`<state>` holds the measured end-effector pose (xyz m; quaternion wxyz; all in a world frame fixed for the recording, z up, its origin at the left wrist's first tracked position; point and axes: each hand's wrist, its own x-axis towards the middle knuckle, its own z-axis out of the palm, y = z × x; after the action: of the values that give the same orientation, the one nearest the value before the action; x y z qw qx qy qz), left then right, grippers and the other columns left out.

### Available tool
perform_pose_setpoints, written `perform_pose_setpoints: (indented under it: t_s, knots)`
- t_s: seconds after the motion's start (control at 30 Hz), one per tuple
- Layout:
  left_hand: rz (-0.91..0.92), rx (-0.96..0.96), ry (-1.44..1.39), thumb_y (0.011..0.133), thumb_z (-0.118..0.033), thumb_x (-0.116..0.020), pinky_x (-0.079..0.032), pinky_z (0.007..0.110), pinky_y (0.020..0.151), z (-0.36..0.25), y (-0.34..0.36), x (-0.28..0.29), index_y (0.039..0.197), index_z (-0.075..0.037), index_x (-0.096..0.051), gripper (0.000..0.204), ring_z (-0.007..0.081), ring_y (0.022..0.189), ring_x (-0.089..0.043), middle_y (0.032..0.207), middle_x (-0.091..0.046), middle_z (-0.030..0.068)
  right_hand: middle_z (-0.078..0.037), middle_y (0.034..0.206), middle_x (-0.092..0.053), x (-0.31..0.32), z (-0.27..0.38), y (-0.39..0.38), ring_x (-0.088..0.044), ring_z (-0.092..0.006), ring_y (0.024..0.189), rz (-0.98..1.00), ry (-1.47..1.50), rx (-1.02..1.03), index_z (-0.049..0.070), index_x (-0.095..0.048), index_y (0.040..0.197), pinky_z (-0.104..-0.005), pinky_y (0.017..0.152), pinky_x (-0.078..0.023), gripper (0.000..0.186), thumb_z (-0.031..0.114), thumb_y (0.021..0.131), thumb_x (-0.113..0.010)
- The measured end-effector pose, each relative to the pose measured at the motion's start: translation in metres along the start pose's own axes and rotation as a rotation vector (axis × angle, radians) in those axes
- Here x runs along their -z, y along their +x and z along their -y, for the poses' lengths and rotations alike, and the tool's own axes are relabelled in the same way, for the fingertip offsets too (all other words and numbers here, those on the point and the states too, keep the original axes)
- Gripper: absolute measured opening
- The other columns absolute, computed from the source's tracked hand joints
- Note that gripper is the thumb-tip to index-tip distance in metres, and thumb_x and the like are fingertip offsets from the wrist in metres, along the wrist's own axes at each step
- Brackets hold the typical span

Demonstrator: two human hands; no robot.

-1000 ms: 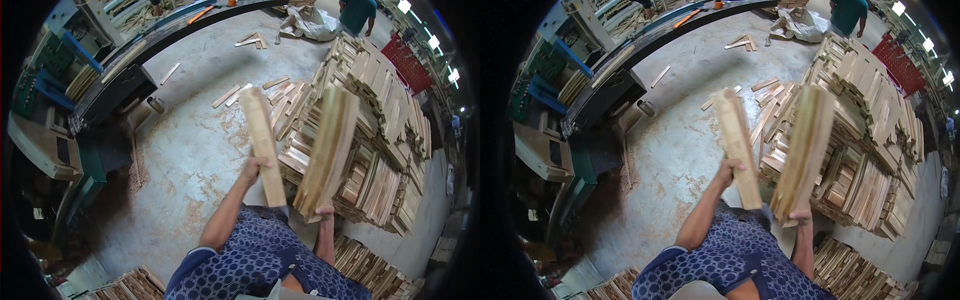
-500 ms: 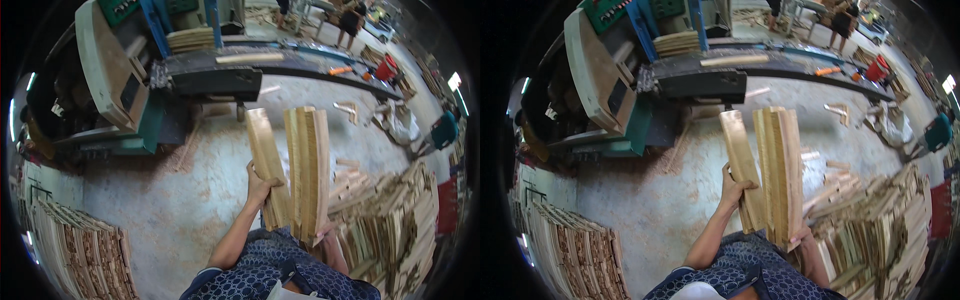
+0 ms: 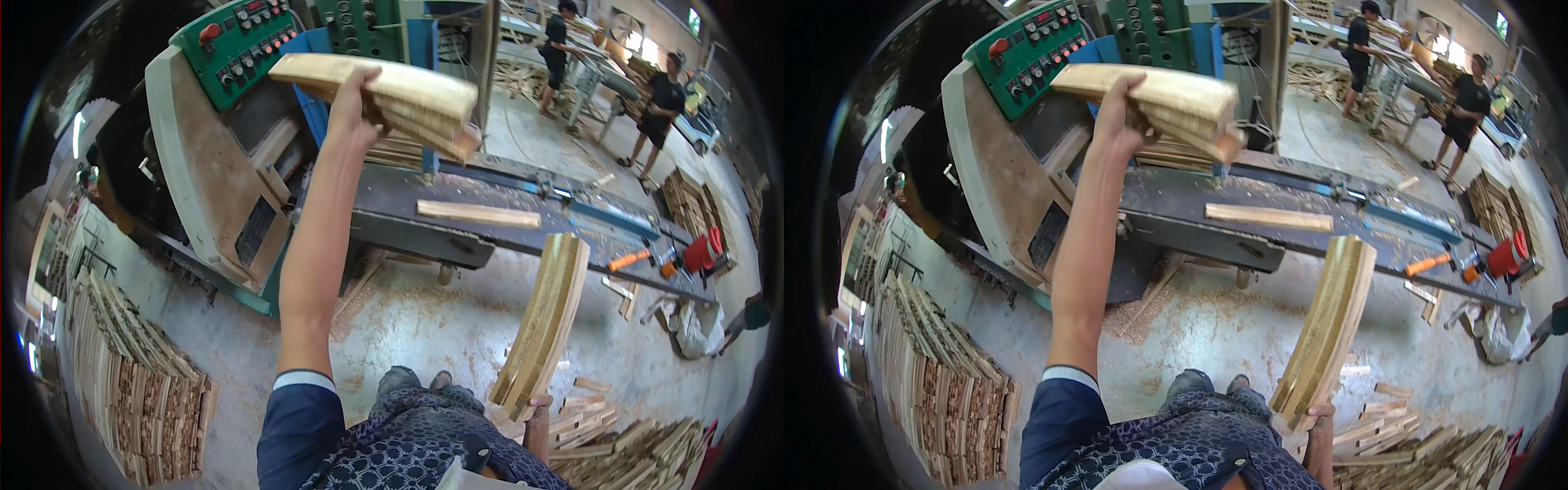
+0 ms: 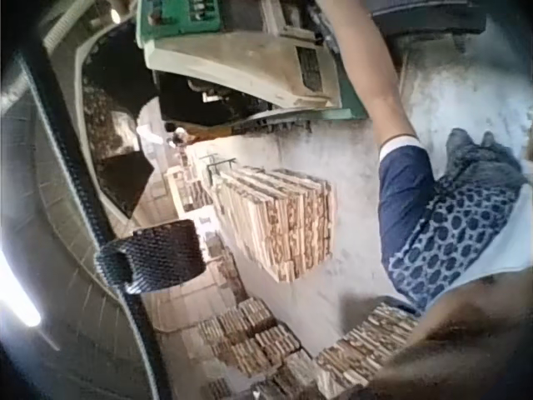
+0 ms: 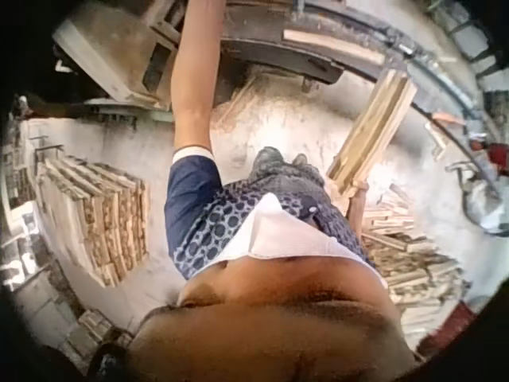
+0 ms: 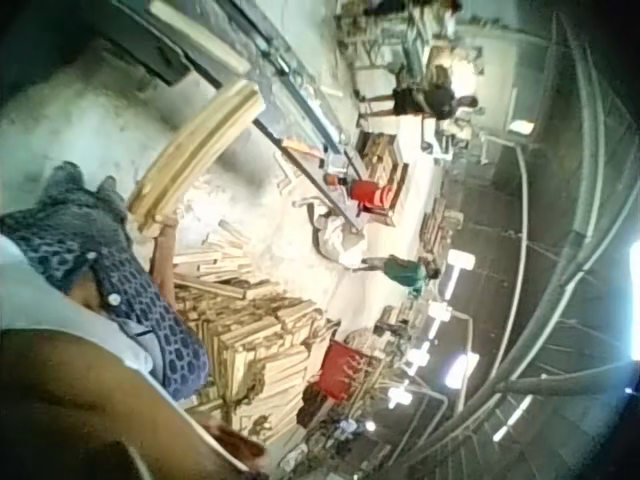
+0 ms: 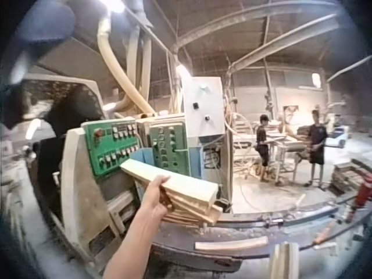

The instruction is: Feeding wooden planks into a four-sided planer or moulder machine and stacking finished pieces onto a pallet.

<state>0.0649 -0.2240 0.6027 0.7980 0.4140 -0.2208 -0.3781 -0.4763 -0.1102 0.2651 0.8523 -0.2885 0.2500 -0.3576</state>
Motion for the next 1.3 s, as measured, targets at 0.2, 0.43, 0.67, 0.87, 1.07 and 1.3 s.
perform_pose_setpoints:
  t_s: [0.2,0.43,0.67,0.87,1.07,1.3]
  knots:
    - [-0.248,0.003,-0.023,0.074,-0.037,-0.080,-0.037,0.056,0.097,-0.066,0.150,-0.017,0.122,-0.016,-0.058,0.056,0.0306,0.118,-0.054,0.127,-0.061,0.0097,-0.025,0.129,-0.060,-0.041,0.010,0.098,-0.064,-0.0406,0.113,-0.093,-0.010,0.011,-0.004,-0.041,0.147,-0.0508,0.100,-0.056,0.108,0.019,0.047,-0.074]
    - [-0.415,0.010,-0.016,0.071,-0.031,-0.085,-0.048,0.061,0.092,-0.018,0.289,0.029,0.129,-0.010,-0.051,0.070,0.0294,0.113,-0.060,0.123,-0.060,0.0090,-0.024,0.122,-0.064,-0.064,-0.028,0.208,-0.067,-0.0404,0.107,-0.139,-0.005,0.150,-0.004,-0.044,0.144,-0.0494,0.095,-0.059,0.103,0.028,0.052,-0.077]
    - [-0.542,-0.034,-0.102,0.070,-0.021,-0.088,-0.060,0.048,0.088,0.023,0.303,0.011,0.133,0.010,-0.023,0.096,0.0288,0.108,-0.063,0.123,-0.054,0.0222,-0.024,0.127,-0.061,-0.140,-0.036,0.271,-0.063,-0.0409,0.116,-0.237,0.048,0.256,-0.005,-0.041,0.147,-0.0505,0.102,-0.054,0.108,0.027,0.049,-0.076]
    - [-0.689,-0.192,-0.222,0.076,-0.011,-0.081,-0.062,0.042,0.091,0.024,0.309,0.001,0.137,0.003,-0.008,0.096,0.0311,0.102,-0.065,0.126,-0.049,0.0287,-0.022,0.131,-0.059,-0.163,-0.011,0.293,-0.059,-0.0375,0.123,-0.195,0.055,0.163,-0.005,-0.039,0.147,-0.0488,0.110,-0.046,0.117,0.020,0.044,-0.086]
    - [-0.689,-0.082,-0.189,0.075,-0.014,-0.085,-0.061,0.045,0.084,0.078,0.312,0.032,0.128,0.003,-0.030,0.078,0.0310,0.105,-0.065,0.120,-0.053,0.0225,-0.022,0.133,-0.059,-0.182,0.018,0.290,-0.058,-0.0364,0.125,-0.222,-0.023,0.247,-0.005,-0.038,0.148,-0.0476,0.111,-0.044,0.118,0.019,0.043,-0.088]
    - [-0.280,-0.012,-0.018,0.090,-0.018,-0.080,-0.043,0.041,0.111,0.093,0.239,0.121,0.145,0.009,-0.042,0.072,0.0280,0.132,-0.051,0.135,-0.056,0.0213,-0.022,0.134,-0.058,-0.213,0.048,0.305,-0.057,-0.0352,0.127,-0.181,-0.169,0.240,-0.005,-0.038,0.148,-0.0462,0.112,-0.042,0.121,0.018,0.041,-0.089]
